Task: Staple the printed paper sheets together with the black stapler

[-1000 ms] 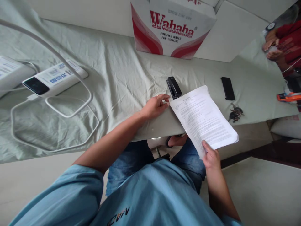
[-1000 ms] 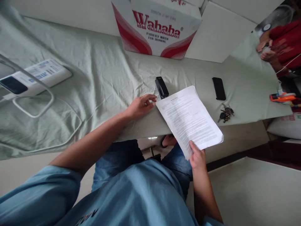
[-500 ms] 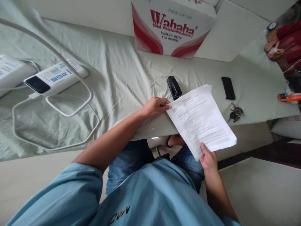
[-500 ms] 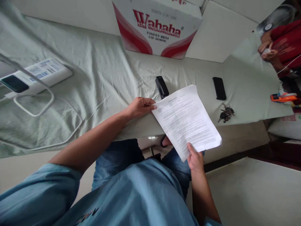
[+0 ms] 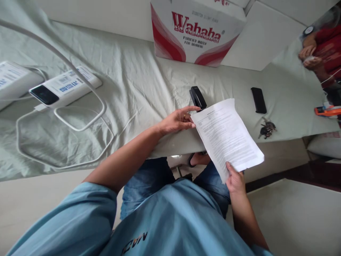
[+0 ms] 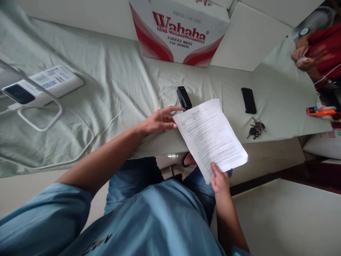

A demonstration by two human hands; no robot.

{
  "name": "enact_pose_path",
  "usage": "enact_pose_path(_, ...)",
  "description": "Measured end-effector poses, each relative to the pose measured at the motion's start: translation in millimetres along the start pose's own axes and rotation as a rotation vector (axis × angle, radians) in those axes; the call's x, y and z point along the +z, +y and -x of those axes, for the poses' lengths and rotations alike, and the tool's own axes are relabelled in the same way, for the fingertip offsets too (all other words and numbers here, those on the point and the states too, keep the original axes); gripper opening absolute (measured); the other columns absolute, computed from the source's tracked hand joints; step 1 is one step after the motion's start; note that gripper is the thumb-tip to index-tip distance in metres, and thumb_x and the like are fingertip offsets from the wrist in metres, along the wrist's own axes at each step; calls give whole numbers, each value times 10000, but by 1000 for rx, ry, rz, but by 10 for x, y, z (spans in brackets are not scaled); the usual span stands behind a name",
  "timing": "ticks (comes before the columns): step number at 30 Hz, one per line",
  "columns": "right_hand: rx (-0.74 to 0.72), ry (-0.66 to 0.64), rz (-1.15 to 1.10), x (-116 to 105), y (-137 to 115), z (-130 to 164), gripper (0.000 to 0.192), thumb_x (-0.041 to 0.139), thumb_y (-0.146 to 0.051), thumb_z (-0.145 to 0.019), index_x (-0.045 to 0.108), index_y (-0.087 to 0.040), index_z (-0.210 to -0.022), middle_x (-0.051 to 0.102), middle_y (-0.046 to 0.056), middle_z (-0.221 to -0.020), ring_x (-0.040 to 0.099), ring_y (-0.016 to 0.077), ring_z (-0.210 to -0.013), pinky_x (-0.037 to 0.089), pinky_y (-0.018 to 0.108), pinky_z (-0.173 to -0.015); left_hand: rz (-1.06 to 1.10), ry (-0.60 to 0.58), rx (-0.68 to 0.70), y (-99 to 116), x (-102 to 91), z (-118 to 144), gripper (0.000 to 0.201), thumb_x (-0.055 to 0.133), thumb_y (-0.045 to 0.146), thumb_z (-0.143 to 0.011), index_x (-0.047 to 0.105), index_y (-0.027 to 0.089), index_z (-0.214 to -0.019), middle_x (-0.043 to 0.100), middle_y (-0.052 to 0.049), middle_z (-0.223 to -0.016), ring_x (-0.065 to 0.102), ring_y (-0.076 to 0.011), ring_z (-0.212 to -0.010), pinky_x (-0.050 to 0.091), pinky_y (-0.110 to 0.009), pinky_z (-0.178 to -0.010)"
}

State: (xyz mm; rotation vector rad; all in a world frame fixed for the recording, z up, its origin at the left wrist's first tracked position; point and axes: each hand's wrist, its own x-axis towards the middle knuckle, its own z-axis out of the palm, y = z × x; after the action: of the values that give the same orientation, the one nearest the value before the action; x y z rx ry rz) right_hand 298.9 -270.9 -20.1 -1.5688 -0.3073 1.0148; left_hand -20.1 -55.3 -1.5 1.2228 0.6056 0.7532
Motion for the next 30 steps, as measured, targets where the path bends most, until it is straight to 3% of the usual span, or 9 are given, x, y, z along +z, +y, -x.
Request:
enact_pose_path(6,-8,-10,-5,15,10,24,691,1124,-367,-564,863,-303,-1200,889,6,-1245,838,230,-1231,716,291,-1016,46,72,2,-2,18,1,782,931,457,-861,637,154,-1519,559,60,-670,535,-126,-593,431,-296,-586)
enact_pose_path(13,-1,-8,-12,3,41,28,691,1125,-393,-555,859,-281,-1182,882,24,-1271,815,248,-1287,716,307,-1022,63,118,-41,-45,18,-33,418,924,440,-874,739,138,-1096,559,55,-557,451,-79,-474,348,-258,-501)
enact_pose_path(16,12,-21,-36,9,42,43,695,1130,-379,-546,858,-279,-1177,883,22,-1270,831,225,-1234,718,293,-999,84,134,-25,-35,30,-40,479,955,548,-833,729,144,-957,547,52,-517,421,-67,-447,299,-239,-473)
enact_pose_path(20,23,-55,-62,17,24,56,654,1114,-319,-578,860,-308,-1181,883,0,-1267,846,200,-1172,724,301,-986,45,176,4,-21,61,-46,594,964,684,-767,714,149,-829,703,-31,-651,406,-55,-477,269,-235,-461)
enact_pose_path(22,25,-45,-68,14,17,53,634,1110,-301,-576,863,-309,-1159,884,-2,-1255,851,192,-1137,729,305,-973,-10,202,-4,-16,78,-42,604,938,706,-787,681,160,-761,693,-31,-638,408,-60,-499,273,-233,-478)
enact_pose_path(25,31,-27,-69,0,26,42,617,1113,-299,-558,865,-298,-1124,887,6,-1235,852,190,-1102,733,313,-958,-46,221,0,-18,102,-35,553,892,660,-862,664,168,-754,643,-8,-616,439,-74,-527,300,-235,-508)
enact_pose_path(30,47,0,-35,-40,76,25,666,1120,-340,-529,860,-276,-1139,883,33,-1243,842,220,-1137,725,347,-986,-43,158,-39,-23,136,-36,222,859,327,-904,728,152,-943,580,49,-614,458,-81,-522,313,-236,-517)
